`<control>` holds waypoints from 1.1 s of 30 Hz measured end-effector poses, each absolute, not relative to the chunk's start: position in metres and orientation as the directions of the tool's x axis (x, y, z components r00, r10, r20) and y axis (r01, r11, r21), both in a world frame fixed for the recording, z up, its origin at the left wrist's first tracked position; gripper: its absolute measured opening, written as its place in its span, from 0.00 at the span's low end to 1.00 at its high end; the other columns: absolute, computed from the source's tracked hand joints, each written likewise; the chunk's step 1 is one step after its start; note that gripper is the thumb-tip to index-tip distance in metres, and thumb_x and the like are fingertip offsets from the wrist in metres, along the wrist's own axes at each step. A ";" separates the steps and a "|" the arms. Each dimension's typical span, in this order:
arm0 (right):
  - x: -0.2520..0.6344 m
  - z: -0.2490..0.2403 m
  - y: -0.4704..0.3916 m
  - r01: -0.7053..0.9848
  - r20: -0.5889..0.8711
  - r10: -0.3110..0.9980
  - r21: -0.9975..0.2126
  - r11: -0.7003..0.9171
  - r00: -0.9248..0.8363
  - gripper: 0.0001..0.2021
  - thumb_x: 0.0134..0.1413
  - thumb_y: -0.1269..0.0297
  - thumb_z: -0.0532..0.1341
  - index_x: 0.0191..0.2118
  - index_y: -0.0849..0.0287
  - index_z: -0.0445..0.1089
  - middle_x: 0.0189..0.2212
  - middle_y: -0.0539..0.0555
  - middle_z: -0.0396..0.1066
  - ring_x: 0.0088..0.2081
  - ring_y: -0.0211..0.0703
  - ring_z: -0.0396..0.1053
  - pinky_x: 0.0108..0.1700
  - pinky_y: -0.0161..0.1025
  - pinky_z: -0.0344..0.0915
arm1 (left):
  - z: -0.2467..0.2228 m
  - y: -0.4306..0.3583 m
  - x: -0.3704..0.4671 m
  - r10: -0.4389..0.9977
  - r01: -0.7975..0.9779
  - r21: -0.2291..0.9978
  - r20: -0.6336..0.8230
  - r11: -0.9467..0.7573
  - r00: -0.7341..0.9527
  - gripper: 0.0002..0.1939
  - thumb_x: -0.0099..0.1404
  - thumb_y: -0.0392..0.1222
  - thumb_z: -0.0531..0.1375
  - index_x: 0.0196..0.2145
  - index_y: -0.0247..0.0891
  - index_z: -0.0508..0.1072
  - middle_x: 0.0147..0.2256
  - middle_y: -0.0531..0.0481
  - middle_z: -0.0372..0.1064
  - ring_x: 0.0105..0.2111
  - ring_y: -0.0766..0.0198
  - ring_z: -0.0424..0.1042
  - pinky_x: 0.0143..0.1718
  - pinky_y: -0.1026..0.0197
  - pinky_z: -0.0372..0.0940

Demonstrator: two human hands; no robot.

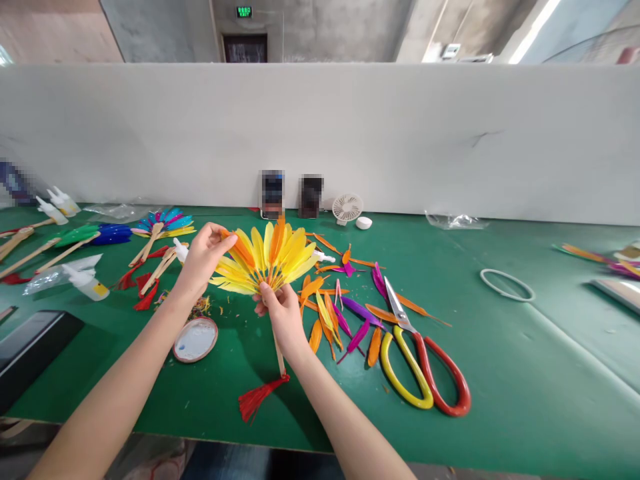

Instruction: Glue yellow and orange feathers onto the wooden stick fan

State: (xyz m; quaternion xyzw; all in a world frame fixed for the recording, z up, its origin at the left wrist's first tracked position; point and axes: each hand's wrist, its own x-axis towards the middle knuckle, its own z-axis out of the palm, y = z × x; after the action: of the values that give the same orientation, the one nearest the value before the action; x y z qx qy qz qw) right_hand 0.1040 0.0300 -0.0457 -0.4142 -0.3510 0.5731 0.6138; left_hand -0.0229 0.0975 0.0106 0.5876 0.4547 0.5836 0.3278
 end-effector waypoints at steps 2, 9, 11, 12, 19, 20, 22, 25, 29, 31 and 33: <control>0.104 -0.045 0.030 -0.426 -0.058 0.993 -0.905 -0.011 0.098 0.17 0.34 0.51 0.65 0.24 0.58 0.62 0.17 0.46 0.68 0.17 0.32 0.62 0.22 0.33 0.59 | 0.011 0.096 -0.022 0.928 0.134 0.924 0.368 -0.357 -0.063 0.12 0.49 0.44 0.63 0.23 0.40 0.61 0.23 0.56 0.63 0.26 0.67 0.65 0.29 0.63 0.60; 0.105 -0.044 0.029 -0.422 -0.071 0.991 -0.906 -0.014 0.118 0.17 0.33 0.52 0.66 0.21 0.58 0.61 0.15 0.45 0.67 0.17 0.33 0.63 0.23 0.34 0.60 | 0.014 0.093 -0.020 0.941 0.128 0.934 0.337 -0.332 -0.018 0.11 0.49 0.44 0.62 0.22 0.40 0.62 0.22 0.55 0.62 0.25 0.67 0.63 0.28 0.63 0.59; 0.105 -0.043 0.029 -0.421 -0.074 0.990 -0.907 -0.016 0.121 0.17 0.34 0.52 0.66 0.21 0.58 0.61 0.16 0.46 0.67 0.18 0.33 0.63 0.23 0.34 0.61 | 0.013 0.094 -0.020 0.940 0.128 0.934 0.341 -0.334 -0.031 0.11 0.49 0.45 0.62 0.22 0.40 0.62 0.22 0.55 0.62 0.25 0.67 0.63 0.27 0.63 0.59; 0.105 -0.043 0.028 -0.419 -0.074 0.990 -0.908 -0.017 0.119 0.17 0.34 0.52 0.66 0.21 0.58 0.61 0.16 0.46 0.67 0.18 0.34 0.64 0.24 0.34 0.61 | 0.012 0.095 -0.020 0.937 0.127 0.931 0.348 -0.341 -0.034 0.11 0.49 0.45 0.62 0.22 0.40 0.62 0.22 0.55 0.62 0.24 0.67 0.63 0.27 0.63 0.59; 0.105 -0.042 0.027 -0.417 -0.084 0.994 -0.908 -0.046 0.073 0.15 0.36 0.53 0.65 0.24 0.59 0.63 0.16 0.47 0.67 0.21 0.37 0.67 0.27 0.36 0.63 | 0.011 0.094 -0.018 0.932 0.119 0.927 0.361 -0.355 -0.029 0.13 0.49 0.47 0.62 0.22 0.40 0.61 0.21 0.56 0.61 0.23 0.67 0.63 0.26 0.63 0.59; 0.105 -0.042 0.027 -0.422 -0.080 0.994 -0.906 -0.043 0.072 0.15 0.36 0.53 0.65 0.25 0.59 0.63 0.16 0.46 0.67 0.21 0.37 0.67 0.27 0.36 0.63 | 0.011 0.094 -0.018 0.933 0.118 0.928 0.359 -0.354 -0.029 0.13 0.49 0.47 0.62 0.22 0.40 0.61 0.21 0.56 0.61 0.23 0.67 0.63 0.26 0.63 0.59; 0.105 -0.042 0.028 -0.429 -0.073 0.995 -0.903 -0.034 0.075 0.15 0.36 0.54 0.65 0.24 0.59 0.64 0.16 0.46 0.67 0.21 0.37 0.67 0.27 0.36 0.63 | 0.012 0.093 -0.018 0.934 0.108 0.930 0.357 -0.352 -0.028 0.13 0.49 0.47 0.63 0.22 0.40 0.61 0.21 0.56 0.62 0.24 0.67 0.64 0.27 0.63 0.60; 0.106 -0.042 0.028 -0.435 -0.070 0.994 -0.900 -0.026 0.087 0.14 0.36 0.55 0.65 0.24 0.59 0.64 0.15 0.46 0.66 0.20 0.36 0.67 0.26 0.35 0.63 | 0.010 0.093 -0.017 0.940 0.084 0.937 0.341 -0.340 -0.007 0.13 0.48 0.46 0.63 0.23 0.40 0.61 0.23 0.55 0.64 0.25 0.67 0.65 0.29 0.63 0.62; 0.106 -0.042 0.028 -0.441 -0.078 0.993 -0.897 -0.032 0.086 0.14 0.35 0.55 0.65 0.23 0.58 0.63 0.15 0.46 0.66 0.19 0.35 0.65 0.26 0.35 0.62 | 0.007 0.092 -0.015 0.948 0.075 0.945 0.318 -0.318 0.024 0.14 0.48 0.47 0.63 0.26 0.40 0.61 0.25 0.54 0.66 0.29 0.65 0.68 0.33 0.61 0.63; 0.106 -0.041 0.028 -0.443 -0.083 0.993 -0.896 -0.037 0.084 0.14 0.35 0.55 0.65 0.23 0.58 0.63 0.15 0.46 0.66 0.19 0.35 0.65 0.26 0.35 0.63 | 0.013 0.091 -0.017 0.934 0.084 0.931 0.358 -0.356 -0.006 0.15 0.48 0.48 0.63 0.28 0.40 0.61 0.27 0.53 0.67 0.31 0.64 0.69 0.35 0.60 0.64; 0.105 -0.040 0.027 -0.450 -0.088 0.992 -0.892 -0.040 0.087 0.13 0.35 0.56 0.65 0.23 0.58 0.63 0.16 0.45 0.66 0.20 0.35 0.65 0.27 0.35 0.63 | 0.027 0.090 -0.022 0.887 0.111 0.887 0.457 -0.449 -0.068 0.15 0.49 0.49 0.64 0.31 0.41 0.64 0.31 0.51 0.68 0.36 0.62 0.70 0.39 0.59 0.64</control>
State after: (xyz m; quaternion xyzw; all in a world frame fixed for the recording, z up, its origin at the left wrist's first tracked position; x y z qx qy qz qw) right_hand 0.1054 0.0273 -0.0403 -0.4134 -0.3279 0.5909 0.6103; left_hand -0.0224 0.0898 0.0266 0.6019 0.4144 0.6018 0.3222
